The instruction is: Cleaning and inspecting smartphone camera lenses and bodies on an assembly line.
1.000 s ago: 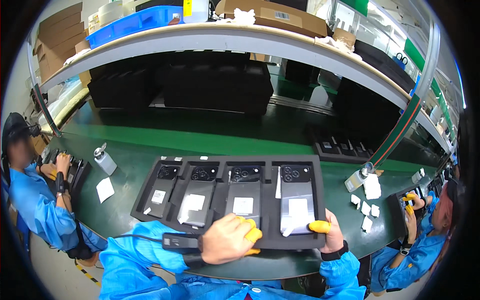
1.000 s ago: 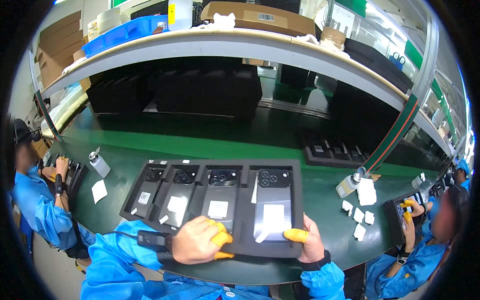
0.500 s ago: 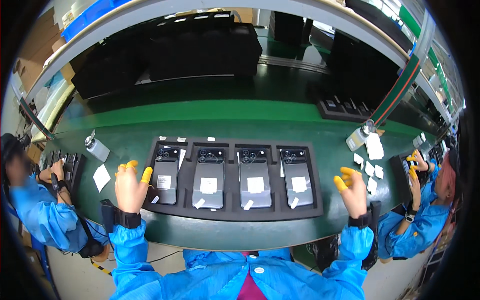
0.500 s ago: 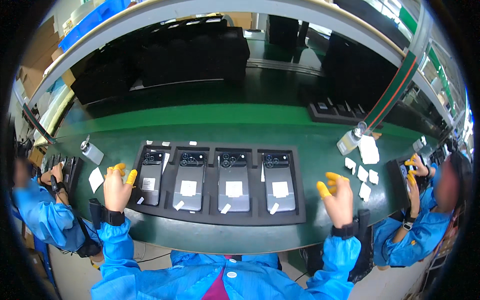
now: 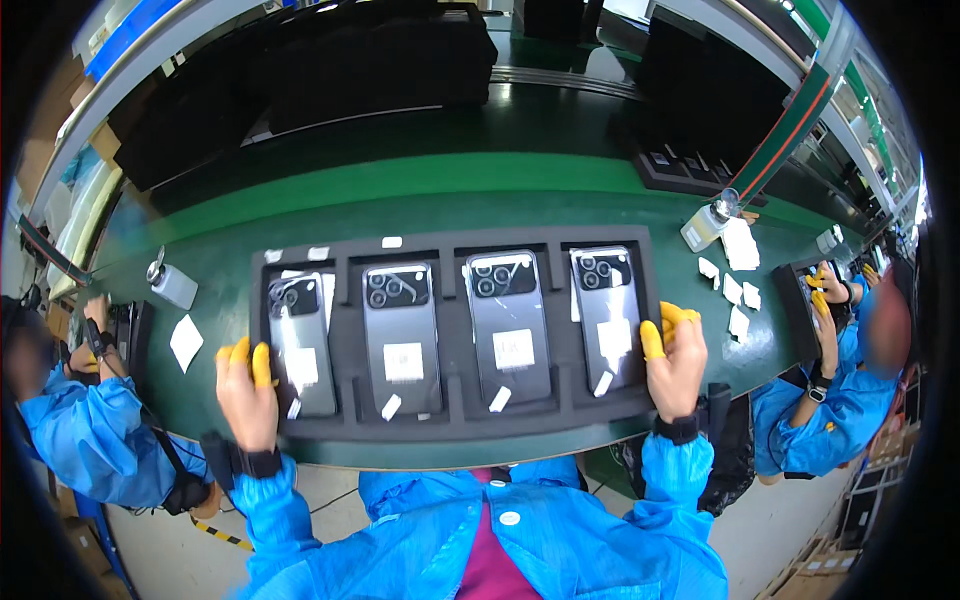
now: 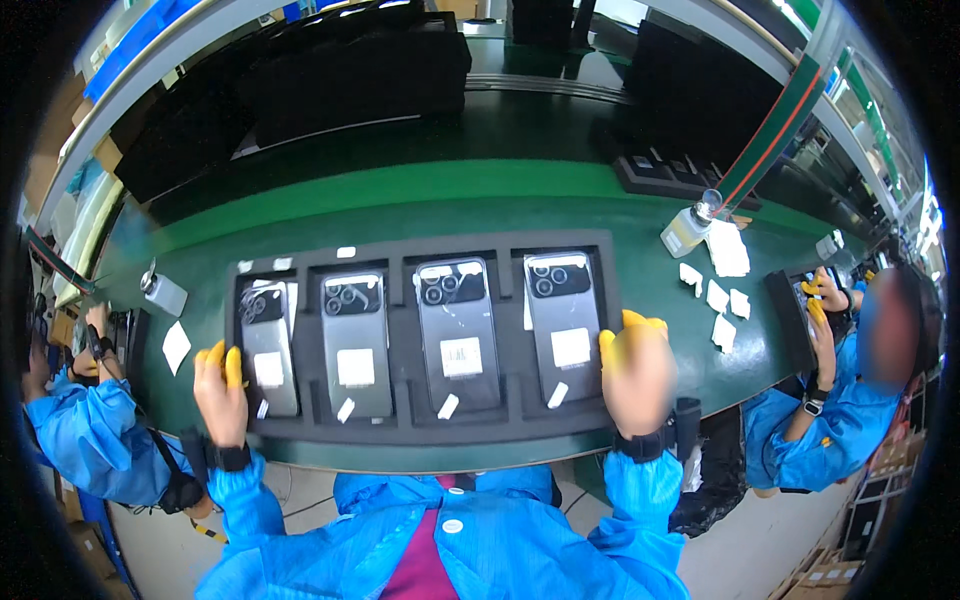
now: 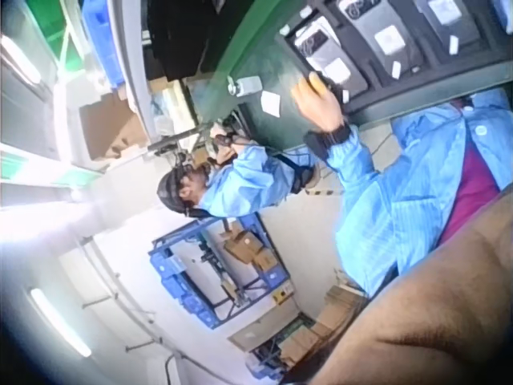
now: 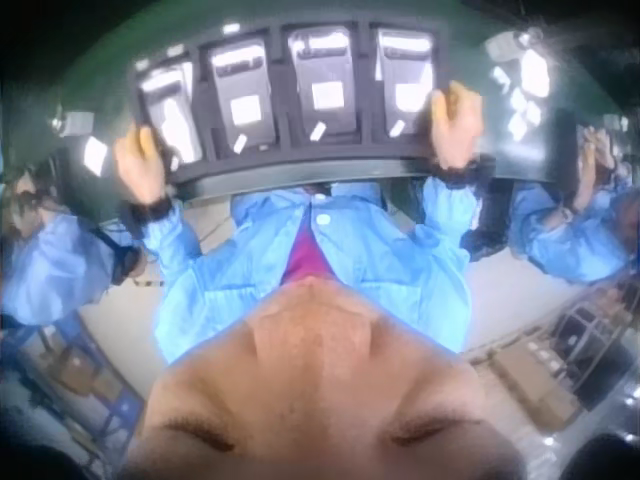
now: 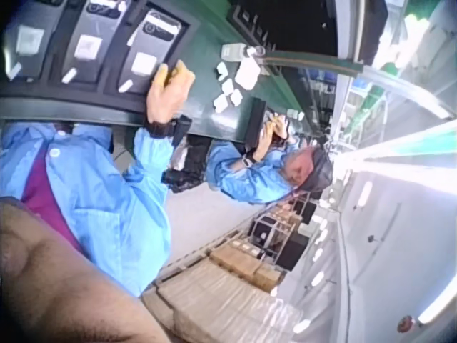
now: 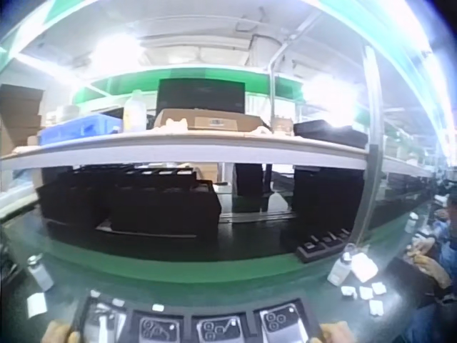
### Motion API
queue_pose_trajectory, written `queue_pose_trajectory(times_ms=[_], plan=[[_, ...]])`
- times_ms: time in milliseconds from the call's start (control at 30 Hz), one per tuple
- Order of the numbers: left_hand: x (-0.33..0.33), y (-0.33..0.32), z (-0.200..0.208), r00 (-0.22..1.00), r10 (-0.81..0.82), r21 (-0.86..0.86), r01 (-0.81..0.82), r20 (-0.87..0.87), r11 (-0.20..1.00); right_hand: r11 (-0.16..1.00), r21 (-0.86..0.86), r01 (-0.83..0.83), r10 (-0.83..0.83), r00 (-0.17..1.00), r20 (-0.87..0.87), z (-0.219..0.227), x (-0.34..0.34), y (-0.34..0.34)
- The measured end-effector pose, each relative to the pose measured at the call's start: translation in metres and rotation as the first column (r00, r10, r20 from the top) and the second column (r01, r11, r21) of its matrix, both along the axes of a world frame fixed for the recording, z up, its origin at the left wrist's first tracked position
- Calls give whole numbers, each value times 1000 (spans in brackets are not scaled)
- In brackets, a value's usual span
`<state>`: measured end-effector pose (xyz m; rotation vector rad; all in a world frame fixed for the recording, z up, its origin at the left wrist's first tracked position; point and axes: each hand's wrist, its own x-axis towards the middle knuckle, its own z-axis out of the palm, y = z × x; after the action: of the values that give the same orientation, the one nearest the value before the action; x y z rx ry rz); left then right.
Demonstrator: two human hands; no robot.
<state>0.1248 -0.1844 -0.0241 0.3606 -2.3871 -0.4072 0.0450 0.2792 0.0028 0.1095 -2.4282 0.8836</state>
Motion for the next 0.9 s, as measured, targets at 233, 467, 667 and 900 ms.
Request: queue_pose_trajectory(times_ms=[233,467,667,900], plan=[[11,14,9,998,42,-5,-42,-48,999,999,-36,-4,4,1000,-6,16,6,1],[11,24,12,998,15,-1,-15,-53,1000,999,-49,-1,1,1000,0,1,5,12],[-1,37,9,998,-22,21,23,-51,1000,998,-16,68,-68,998,0,-11,4,24],[-2,43,2,997,3,27,-1,-82,1000,993,9,119,-118,992,-41,-20,10,29]])
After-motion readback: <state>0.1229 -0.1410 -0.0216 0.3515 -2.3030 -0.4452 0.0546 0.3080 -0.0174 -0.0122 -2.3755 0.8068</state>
